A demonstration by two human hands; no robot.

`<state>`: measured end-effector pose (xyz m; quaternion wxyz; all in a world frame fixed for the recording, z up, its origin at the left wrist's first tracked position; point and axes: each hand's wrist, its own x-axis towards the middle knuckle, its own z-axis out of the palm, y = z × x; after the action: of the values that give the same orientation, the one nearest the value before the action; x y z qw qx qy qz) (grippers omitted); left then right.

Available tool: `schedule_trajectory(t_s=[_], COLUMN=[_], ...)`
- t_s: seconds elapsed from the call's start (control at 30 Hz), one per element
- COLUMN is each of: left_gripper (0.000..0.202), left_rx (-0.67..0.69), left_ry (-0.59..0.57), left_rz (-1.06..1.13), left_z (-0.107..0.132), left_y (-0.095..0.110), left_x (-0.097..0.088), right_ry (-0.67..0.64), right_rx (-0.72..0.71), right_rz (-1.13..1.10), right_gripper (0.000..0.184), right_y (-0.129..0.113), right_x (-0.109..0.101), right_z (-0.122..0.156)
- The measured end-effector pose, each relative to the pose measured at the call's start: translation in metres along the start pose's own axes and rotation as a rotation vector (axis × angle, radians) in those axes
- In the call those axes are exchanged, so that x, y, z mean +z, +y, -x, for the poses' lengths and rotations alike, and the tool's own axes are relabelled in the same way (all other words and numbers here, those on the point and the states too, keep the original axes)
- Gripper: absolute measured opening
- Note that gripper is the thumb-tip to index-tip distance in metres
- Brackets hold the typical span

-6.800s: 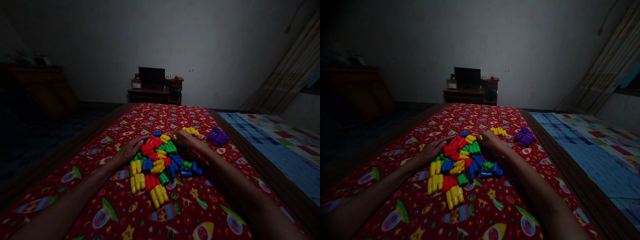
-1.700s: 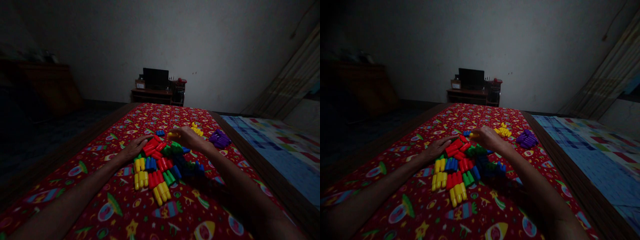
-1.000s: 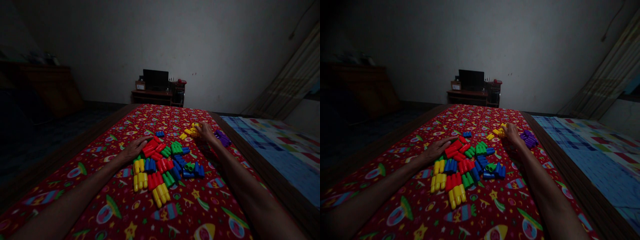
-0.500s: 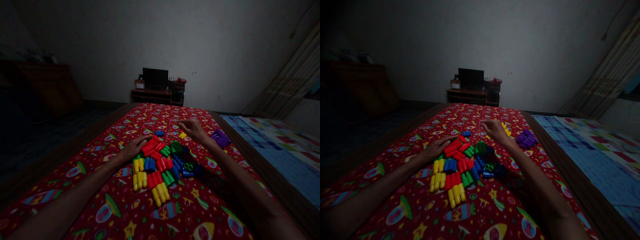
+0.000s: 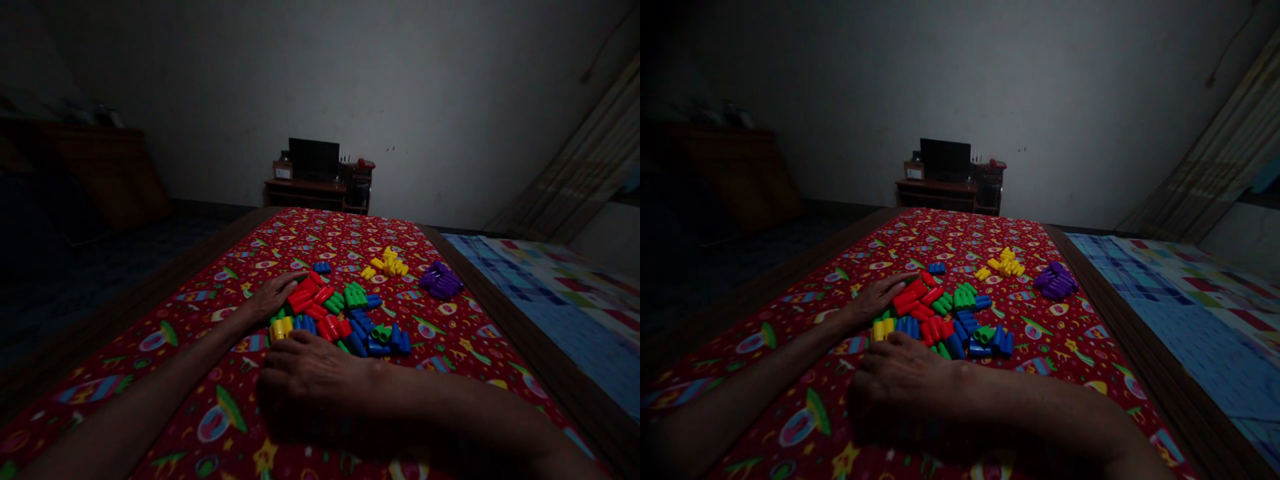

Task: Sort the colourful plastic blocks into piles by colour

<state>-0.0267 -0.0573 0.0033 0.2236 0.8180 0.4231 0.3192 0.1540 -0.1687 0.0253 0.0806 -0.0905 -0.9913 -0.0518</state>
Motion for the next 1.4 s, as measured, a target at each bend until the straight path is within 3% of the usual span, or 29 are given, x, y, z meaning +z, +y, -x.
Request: schedule_trajectory(t_s=[0.13,0.27,0.37,0.47,0.57,0.67,0.8,0.97,1.07,1.17,1.4], left_gripper=[0.055,0.055,0.056,0.056,0.055,0.055,0.055,0.056,0.056,0.055,0.057], left_rx=[0.01,0.003,0.002,0.017,0.022,0.021,0.025,0.009,0.0,0.005,0.001], left_ry=[-0.004,0.0,-0.005,-0.011,-0.011,-0.016,-0.015,-0.005,-0.004,-0.01,-0.014], left_rz=[-0.003,-0.026,-0.026,-0.027,-0.031,-0.039,-0.049,-0.061,-0.068,-0.059,-0.06], left_z=[0.0,0.0,0.0,0.0,0.0,-0.001,-0.001,0.0,0.0,0.0,0.0], left_y=[-0.001,-0.003,-0.004,-0.005,-0.004,-0.004,-0.007,-0.006,-0.005,-0.006,-0.007], left_x=[0.0,0.001,0.001,0.001,0.0,0.0,0.0,0.001,0.0,0.0,0.001], right_ry=[0.008,0.164,0.332,0.473,0.458,0.333,0.146,0.171,0.145,0.12,0.165], right_rx=[0.003,0.123,0.357,0.755,1.123,1.299,1.377,1.377,1.306,1.222,1.261], right_rz=[-0.07,-0.179,-0.124,0.077,0.233,0.288,0.321,0.362,0.21,0.1,0.257], right_gripper=[0.017,0.025,0.031,0.033,0.035,0.037,0.037,0.036,0.032,0.034,0.043], right_y=[0.005,0.029,0.066,0.11,0.148,0.17,0.182,0.19,0.193,0.193,0.179], right_x=[-0.008,-0.025,-0.045,-0.063,-0.067,-0.056,-0.036,-0.021,-0.017,-0.018,-0.039], right_z=[0.0,0.005,0.023,0.057,0.101,0.138,0.161,0.173,0.174,0.17,0.14])
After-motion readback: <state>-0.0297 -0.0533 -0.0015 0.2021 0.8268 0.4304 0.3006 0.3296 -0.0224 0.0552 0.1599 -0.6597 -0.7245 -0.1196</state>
